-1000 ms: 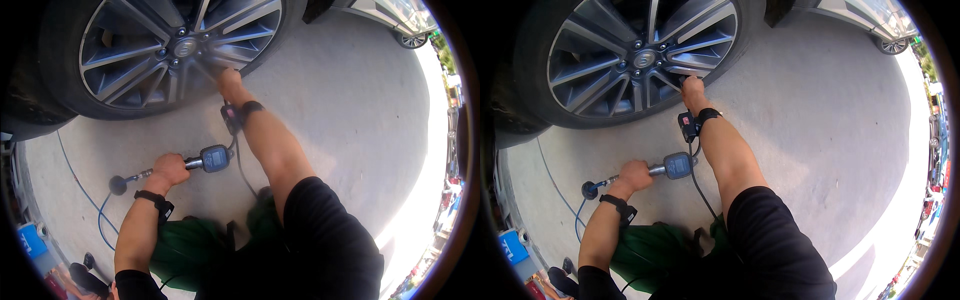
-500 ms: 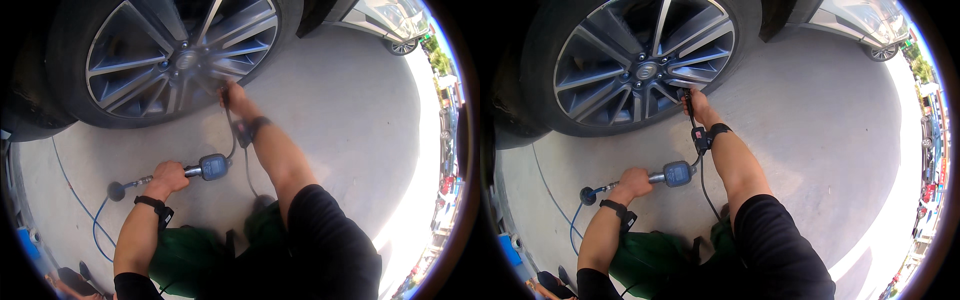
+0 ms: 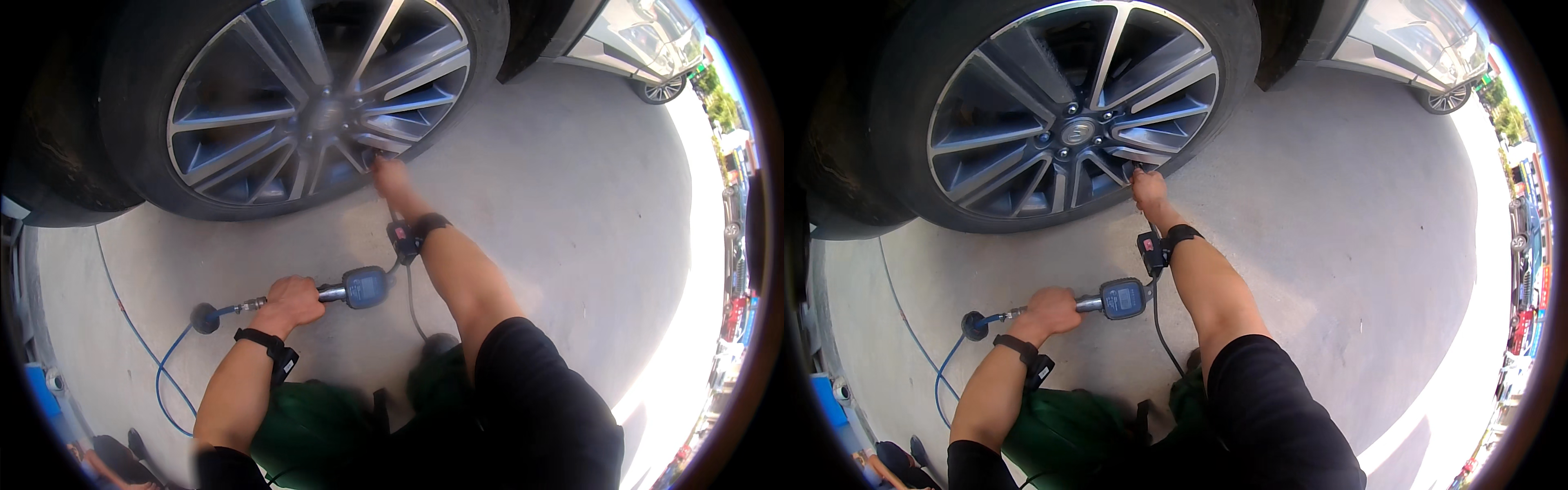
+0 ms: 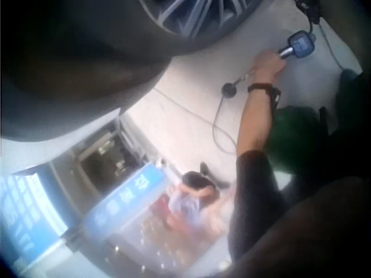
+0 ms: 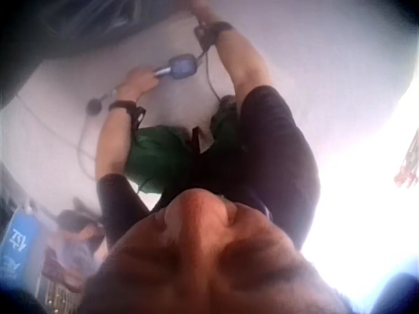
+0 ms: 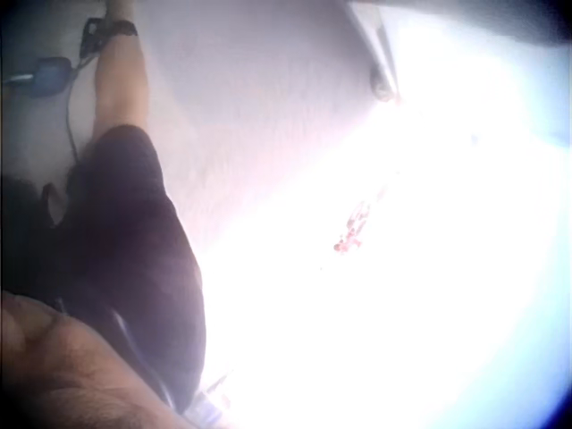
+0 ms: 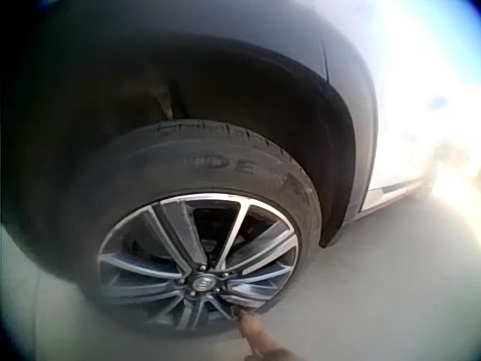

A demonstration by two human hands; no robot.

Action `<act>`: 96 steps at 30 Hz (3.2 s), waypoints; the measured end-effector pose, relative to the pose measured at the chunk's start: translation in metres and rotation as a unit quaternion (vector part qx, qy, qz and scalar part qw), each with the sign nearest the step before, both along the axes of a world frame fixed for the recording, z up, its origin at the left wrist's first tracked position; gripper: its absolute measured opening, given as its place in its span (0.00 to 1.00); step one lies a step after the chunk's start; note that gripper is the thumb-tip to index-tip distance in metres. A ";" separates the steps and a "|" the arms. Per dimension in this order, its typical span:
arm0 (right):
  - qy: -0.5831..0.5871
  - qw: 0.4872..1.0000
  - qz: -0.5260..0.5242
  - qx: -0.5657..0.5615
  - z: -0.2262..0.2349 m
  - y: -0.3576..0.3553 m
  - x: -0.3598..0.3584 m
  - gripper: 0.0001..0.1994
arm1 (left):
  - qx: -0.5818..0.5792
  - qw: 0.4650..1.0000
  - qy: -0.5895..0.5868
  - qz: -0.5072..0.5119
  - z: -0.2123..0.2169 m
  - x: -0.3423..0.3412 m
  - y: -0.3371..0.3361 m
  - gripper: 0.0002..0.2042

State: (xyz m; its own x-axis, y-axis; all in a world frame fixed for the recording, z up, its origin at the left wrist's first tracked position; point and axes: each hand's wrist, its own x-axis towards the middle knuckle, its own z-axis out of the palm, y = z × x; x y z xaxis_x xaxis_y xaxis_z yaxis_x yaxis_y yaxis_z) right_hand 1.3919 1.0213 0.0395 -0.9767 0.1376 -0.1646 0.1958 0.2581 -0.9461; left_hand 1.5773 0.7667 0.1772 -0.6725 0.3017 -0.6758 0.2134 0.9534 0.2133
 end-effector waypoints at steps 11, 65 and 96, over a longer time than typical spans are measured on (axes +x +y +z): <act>-0.073 0.989 0.007 -0.125 0.034 -0.010 0.005 0.13 | -0.013 1.000 -0.010 0.017 0.007 0.002 -0.003 0.14; -0.206 0.938 -0.023 -0.277 0.006 0.014 -0.016 0.11 | 0.008 1.000 0.008 0.029 0.000 0.013 -0.007 0.11; 0.112 0.955 0.155 0.225 -0.054 0.009 -0.039 0.03 | 0.026 0.997 -0.048 0.047 -0.025 0.015 -0.026 0.17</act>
State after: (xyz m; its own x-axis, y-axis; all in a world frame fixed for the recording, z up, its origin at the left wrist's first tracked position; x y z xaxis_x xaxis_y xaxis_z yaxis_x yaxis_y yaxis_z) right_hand 1.3527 1.0303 -0.0146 -0.9857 -0.1567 0.0614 -0.1508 0.6613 -0.7348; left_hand 1.5921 0.7408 0.1524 -0.6318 0.2772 -0.7238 0.0993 0.9551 0.2791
